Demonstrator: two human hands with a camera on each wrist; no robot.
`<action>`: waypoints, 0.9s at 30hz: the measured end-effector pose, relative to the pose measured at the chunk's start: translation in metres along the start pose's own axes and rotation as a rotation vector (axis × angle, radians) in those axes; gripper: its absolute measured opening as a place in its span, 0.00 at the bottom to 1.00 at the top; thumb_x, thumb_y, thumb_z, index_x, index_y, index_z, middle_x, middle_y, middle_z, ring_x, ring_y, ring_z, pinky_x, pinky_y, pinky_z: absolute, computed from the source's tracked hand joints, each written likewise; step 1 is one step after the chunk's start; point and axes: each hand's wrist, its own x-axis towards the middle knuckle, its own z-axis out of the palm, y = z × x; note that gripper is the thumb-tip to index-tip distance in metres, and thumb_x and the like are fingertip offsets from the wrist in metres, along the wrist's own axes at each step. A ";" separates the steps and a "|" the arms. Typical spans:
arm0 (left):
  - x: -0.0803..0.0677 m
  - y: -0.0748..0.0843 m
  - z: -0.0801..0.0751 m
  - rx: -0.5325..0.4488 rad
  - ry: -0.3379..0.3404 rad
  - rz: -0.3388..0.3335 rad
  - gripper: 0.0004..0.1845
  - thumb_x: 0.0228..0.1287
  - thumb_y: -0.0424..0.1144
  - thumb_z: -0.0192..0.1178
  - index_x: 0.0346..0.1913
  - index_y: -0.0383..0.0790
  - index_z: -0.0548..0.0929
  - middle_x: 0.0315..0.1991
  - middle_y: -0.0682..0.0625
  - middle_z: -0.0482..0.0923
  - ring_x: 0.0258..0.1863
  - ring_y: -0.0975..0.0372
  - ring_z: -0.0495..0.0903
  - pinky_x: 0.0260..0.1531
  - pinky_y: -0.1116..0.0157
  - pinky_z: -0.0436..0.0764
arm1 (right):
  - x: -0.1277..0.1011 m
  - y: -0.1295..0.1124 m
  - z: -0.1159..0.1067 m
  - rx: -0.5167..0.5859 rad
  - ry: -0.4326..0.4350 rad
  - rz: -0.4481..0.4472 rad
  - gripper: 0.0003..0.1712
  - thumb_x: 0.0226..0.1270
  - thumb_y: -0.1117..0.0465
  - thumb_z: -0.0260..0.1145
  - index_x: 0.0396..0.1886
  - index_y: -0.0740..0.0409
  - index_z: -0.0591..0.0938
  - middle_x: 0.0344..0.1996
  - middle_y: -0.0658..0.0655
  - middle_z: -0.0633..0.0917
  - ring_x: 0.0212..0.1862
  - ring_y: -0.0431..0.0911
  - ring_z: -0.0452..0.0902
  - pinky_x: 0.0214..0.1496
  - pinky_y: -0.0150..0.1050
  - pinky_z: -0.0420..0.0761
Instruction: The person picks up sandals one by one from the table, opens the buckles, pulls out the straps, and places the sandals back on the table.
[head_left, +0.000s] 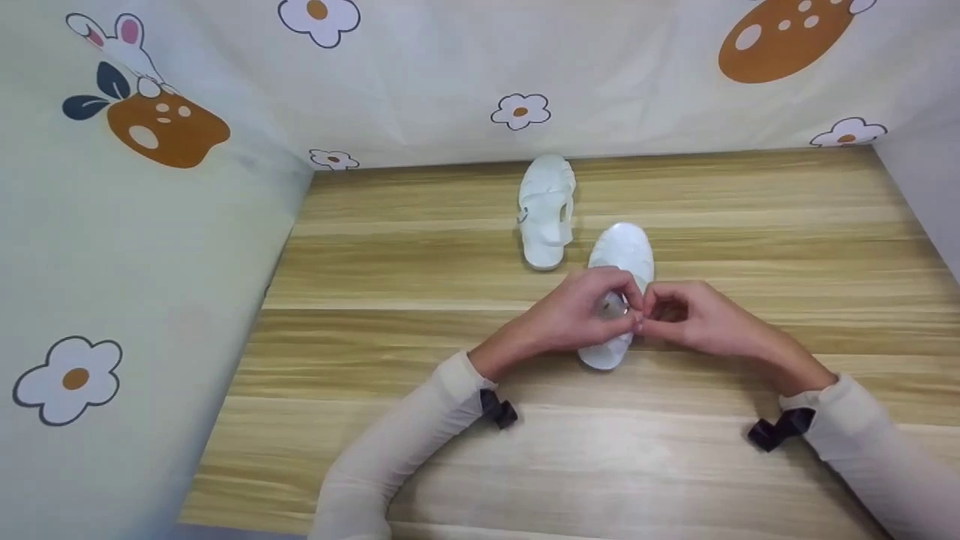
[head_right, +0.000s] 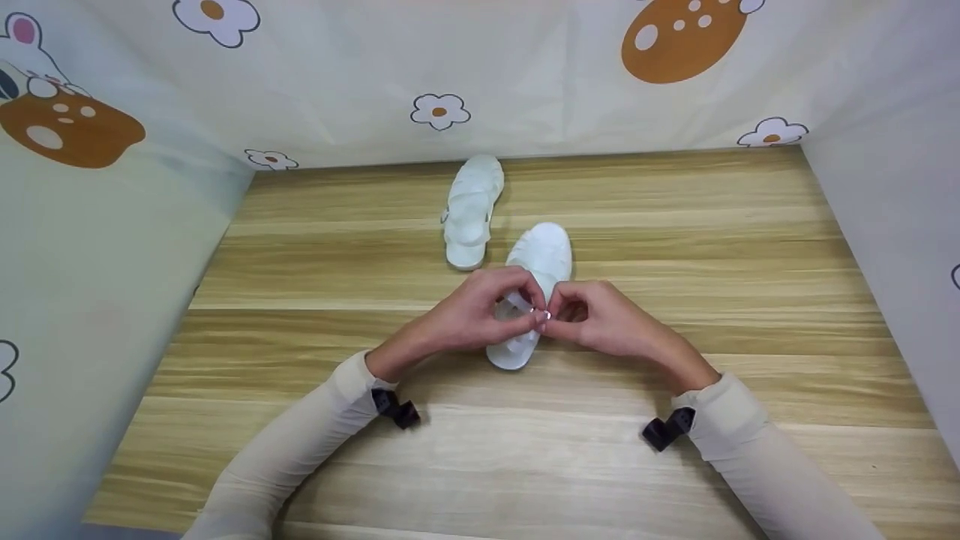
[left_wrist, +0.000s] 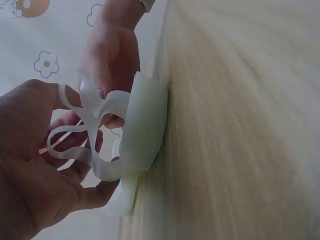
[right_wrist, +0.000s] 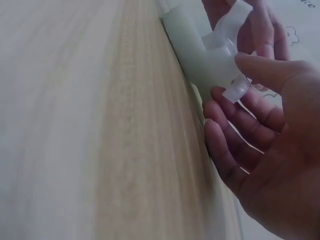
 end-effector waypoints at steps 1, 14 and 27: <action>0.000 0.001 0.000 0.010 -0.013 -0.001 0.06 0.70 0.38 0.72 0.46 0.44 0.87 0.45 0.55 0.88 0.49 0.69 0.82 0.57 0.77 0.76 | 0.000 0.000 0.000 0.002 -0.010 -0.002 0.07 0.73 0.59 0.76 0.38 0.50 0.85 0.34 0.51 0.90 0.38 0.41 0.85 0.39 0.31 0.84; 0.000 0.008 0.000 0.080 -0.037 -0.011 0.11 0.71 0.40 0.73 0.52 0.42 0.88 0.50 0.51 0.88 0.54 0.65 0.83 0.59 0.78 0.76 | -0.001 0.002 -0.003 -0.007 -0.030 -0.046 0.02 0.78 0.62 0.71 0.43 0.51 0.85 0.36 0.51 0.88 0.40 0.41 0.84 0.41 0.31 0.83; 0.000 0.007 0.004 0.025 0.038 -0.053 0.10 0.72 0.40 0.74 0.50 0.41 0.89 0.49 0.52 0.90 0.54 0.66 0.84 0.60 0.78 0.76 | -0.001 0.006 -0.008 0.075 -0.048 -0.003 0.06 0.81 0.60 0.68 0.45 0.59 0.82 0.40 0.59 0.89 0.44 0.46 0.87 0.44 0.31 0.84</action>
